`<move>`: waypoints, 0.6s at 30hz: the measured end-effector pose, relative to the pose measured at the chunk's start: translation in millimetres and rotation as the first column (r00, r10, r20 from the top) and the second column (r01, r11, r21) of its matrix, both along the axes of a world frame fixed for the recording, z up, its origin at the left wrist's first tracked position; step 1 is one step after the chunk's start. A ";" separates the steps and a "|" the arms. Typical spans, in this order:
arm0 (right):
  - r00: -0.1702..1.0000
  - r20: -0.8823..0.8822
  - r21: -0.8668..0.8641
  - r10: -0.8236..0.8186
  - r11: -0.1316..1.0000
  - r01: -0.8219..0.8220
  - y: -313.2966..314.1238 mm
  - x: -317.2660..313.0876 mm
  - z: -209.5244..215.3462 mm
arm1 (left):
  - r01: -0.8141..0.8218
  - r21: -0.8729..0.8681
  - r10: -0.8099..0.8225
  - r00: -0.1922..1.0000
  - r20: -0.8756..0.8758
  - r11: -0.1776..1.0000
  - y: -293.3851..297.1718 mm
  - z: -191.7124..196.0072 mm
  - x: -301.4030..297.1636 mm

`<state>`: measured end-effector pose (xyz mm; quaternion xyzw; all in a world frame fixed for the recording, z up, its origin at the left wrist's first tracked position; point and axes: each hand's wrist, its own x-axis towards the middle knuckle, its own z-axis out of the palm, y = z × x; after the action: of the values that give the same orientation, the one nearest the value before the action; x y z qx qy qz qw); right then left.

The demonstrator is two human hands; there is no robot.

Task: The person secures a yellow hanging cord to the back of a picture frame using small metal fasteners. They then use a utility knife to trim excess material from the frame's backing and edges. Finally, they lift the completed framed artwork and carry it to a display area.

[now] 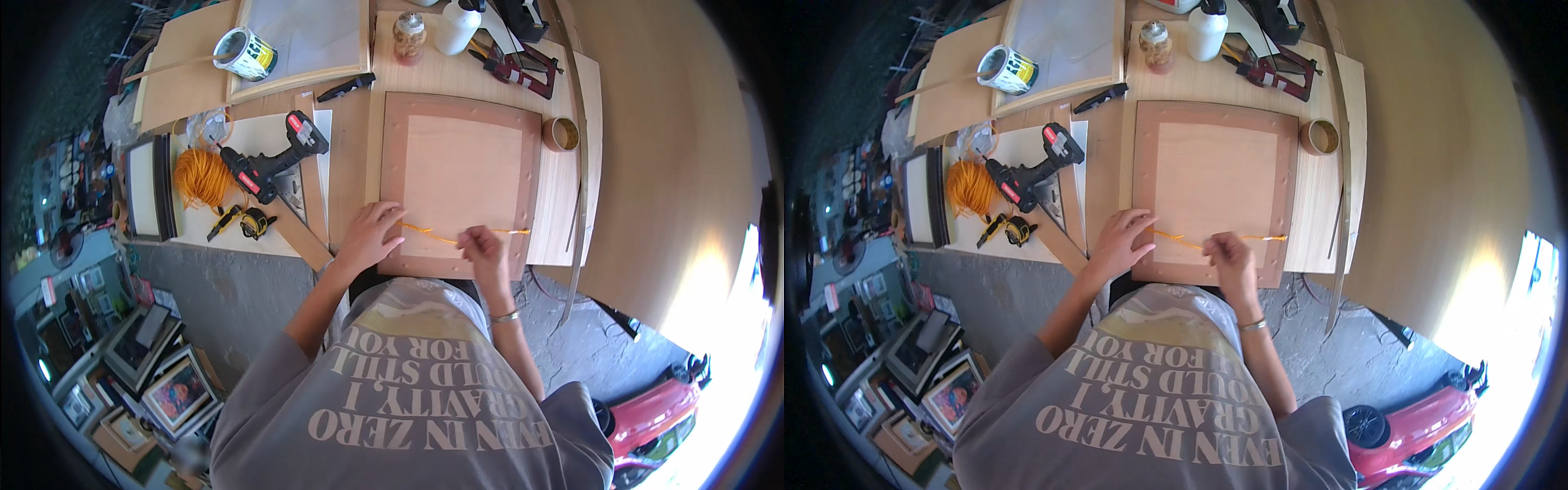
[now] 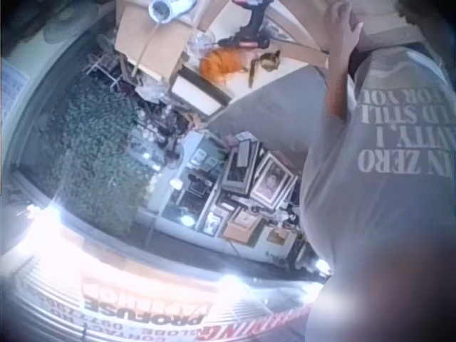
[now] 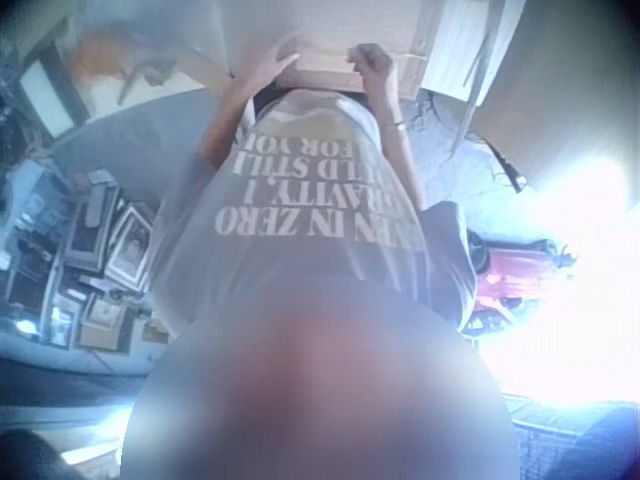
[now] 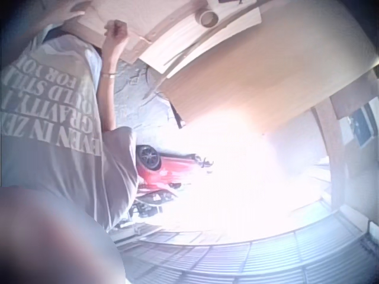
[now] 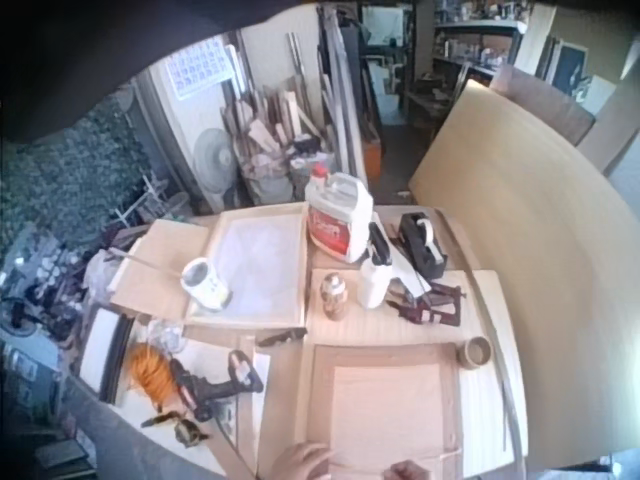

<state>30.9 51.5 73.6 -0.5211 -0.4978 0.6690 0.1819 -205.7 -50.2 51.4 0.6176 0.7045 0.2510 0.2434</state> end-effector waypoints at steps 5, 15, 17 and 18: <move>0.984 0.137 0.045 -0.112 0.993 0.107 -81.7 -54.2 -33.9 | 0.345 -0.066 -0.337 0.936 0.099 0.936 25.2 -24.9 -15.3; 0.885 0.249 0.280 -0.393 0.904 0.323 -92.4 -87.5 -45.3 | 0.390 -0.243 -0.176 0.778 0.604 0.888 38.5 -34.1 -24.2; 0.879 0.279 0.322 -0.387 0.900 0.294 -90.5 -87.8 -43.2 | 0.413 -0.263 -0.166 0.755 0.634 0.872 40.4 -35.3 -25.3; 0.872 0.305 0.318 -0.384 0.904 0.287 -89.8 -87.4 -41.9 | 0.423 -0.273 -0.164 0.750 0.641 0.864 41.2 -35.6 -25.7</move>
<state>-56.5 -38.3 31.8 -0.6850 -0.5079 0.4477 0.2691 -231.5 -9.0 15.8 0.5477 0.5184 0.2400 0.6113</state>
